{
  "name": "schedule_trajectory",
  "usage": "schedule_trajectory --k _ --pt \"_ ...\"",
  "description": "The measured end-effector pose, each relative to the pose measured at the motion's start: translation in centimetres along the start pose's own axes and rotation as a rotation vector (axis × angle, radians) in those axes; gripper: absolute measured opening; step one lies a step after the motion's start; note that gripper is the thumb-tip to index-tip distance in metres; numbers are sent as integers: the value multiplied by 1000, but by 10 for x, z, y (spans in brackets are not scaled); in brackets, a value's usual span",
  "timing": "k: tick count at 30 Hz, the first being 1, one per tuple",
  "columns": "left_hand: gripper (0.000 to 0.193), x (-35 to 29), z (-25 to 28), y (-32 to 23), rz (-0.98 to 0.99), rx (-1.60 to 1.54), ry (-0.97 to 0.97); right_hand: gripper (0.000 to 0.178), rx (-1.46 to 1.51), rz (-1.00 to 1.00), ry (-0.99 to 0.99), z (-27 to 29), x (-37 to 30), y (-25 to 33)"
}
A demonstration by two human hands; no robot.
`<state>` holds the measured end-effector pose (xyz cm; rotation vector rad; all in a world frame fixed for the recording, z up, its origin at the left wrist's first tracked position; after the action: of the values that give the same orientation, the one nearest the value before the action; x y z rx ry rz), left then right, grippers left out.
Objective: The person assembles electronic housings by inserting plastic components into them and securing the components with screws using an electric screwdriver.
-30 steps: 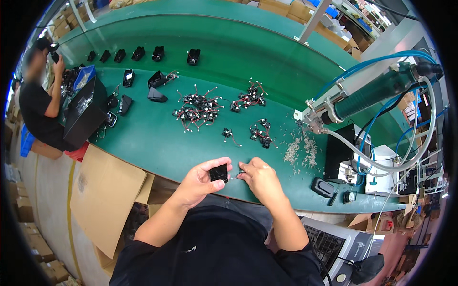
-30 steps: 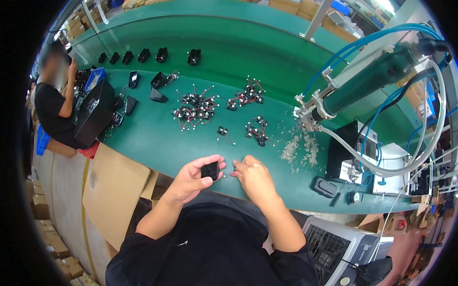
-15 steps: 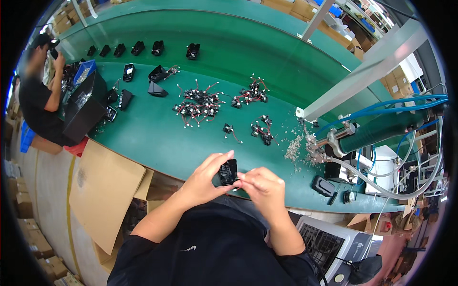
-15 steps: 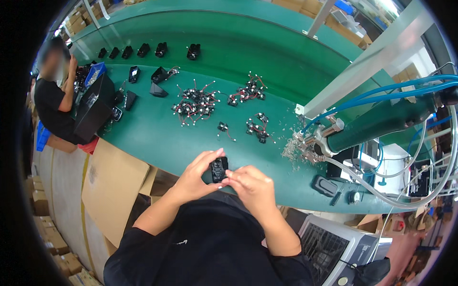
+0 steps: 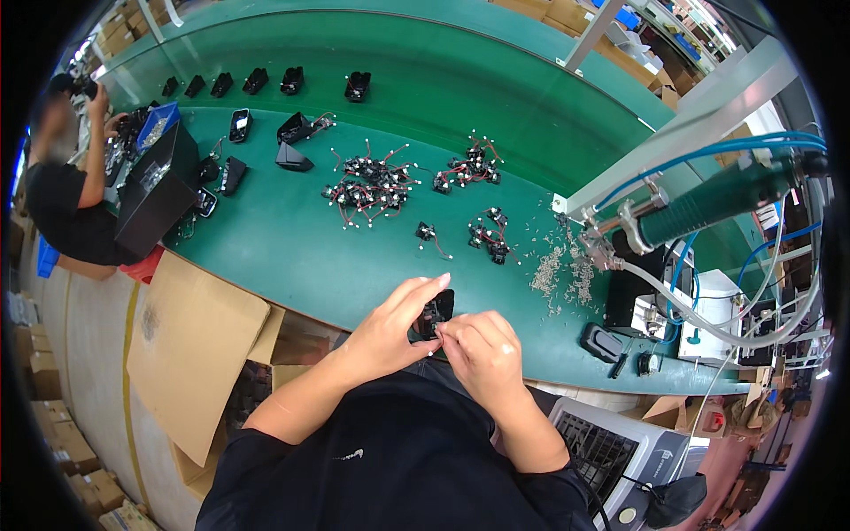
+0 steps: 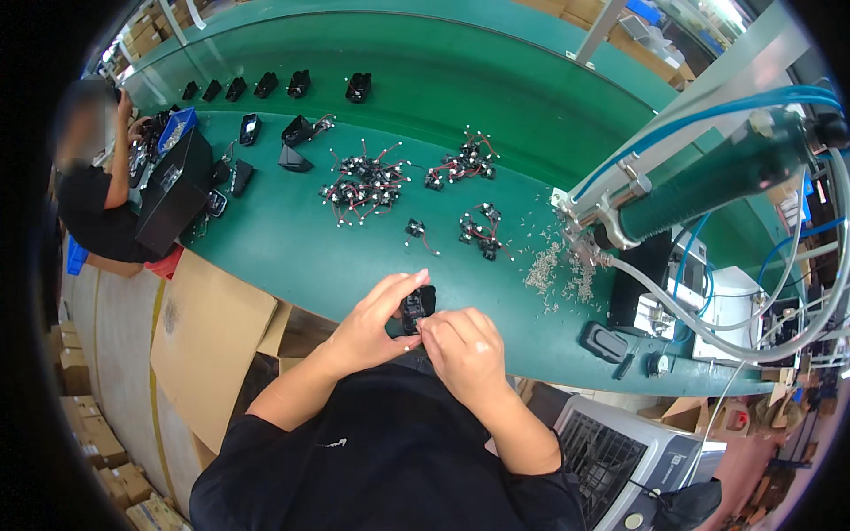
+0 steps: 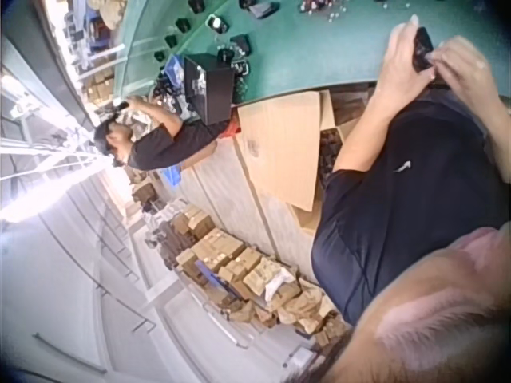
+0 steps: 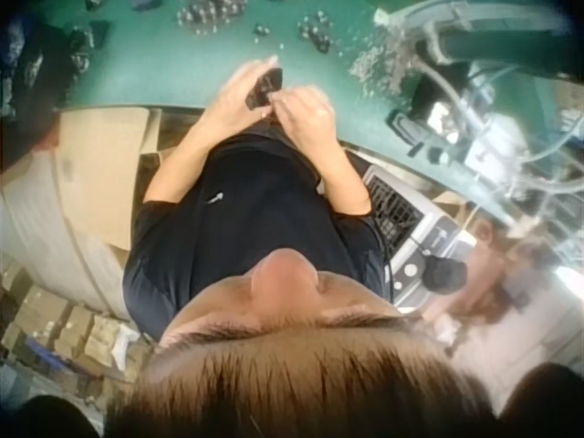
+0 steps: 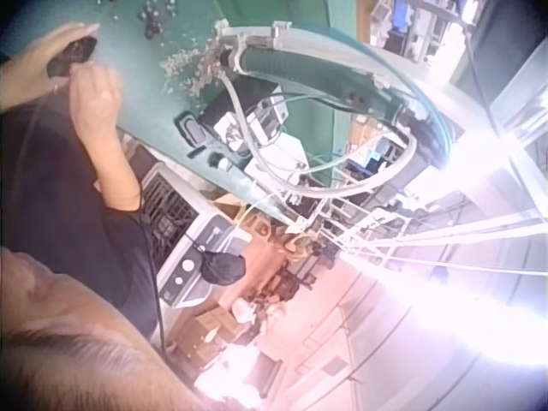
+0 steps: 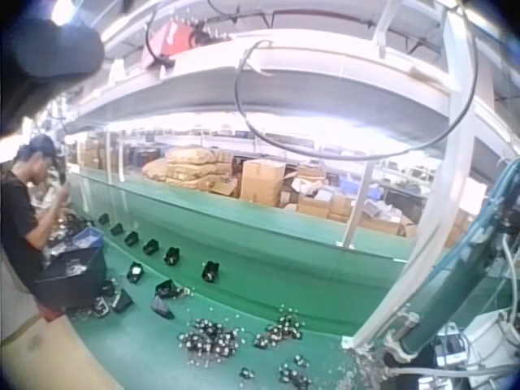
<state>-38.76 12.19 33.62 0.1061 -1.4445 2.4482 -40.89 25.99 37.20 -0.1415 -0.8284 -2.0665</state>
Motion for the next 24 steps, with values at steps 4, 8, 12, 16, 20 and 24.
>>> schedule_trajectory --k 4,8,12,16,20,24 --pt "93 -1 -1 0 -15 -14 -21 19 59 -73 -24 2 2 -4" --pt "92 1 1 -3 -32 14 -37 19 30 -106 -21 3 5 0" --pt "93 2 4 -3 -49 32 -55 18 -10 -118 -37 3 8 2" --pt "95 1 2 -3 -27 14 -59 18 -1 -137 -48 3 6 2" --pt "97 -1 0 8 17 -48 -70 17 -46 -118 -53 -2 7 0" --pt "94 -1 -1 9 48 -16 -24 15 -143 -83 2 -6 8 2"
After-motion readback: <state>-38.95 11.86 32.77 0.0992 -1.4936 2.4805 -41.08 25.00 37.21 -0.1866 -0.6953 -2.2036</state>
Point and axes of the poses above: each hand's wrist, its own x-axis towards the middle knuckle, its own z-axis out of the back of the hand, y = z × x, the point moved 8 cm from there along x, towards the middle knuckle, and after that the axes turned 10 degrees about y, right-handed, at the moved point
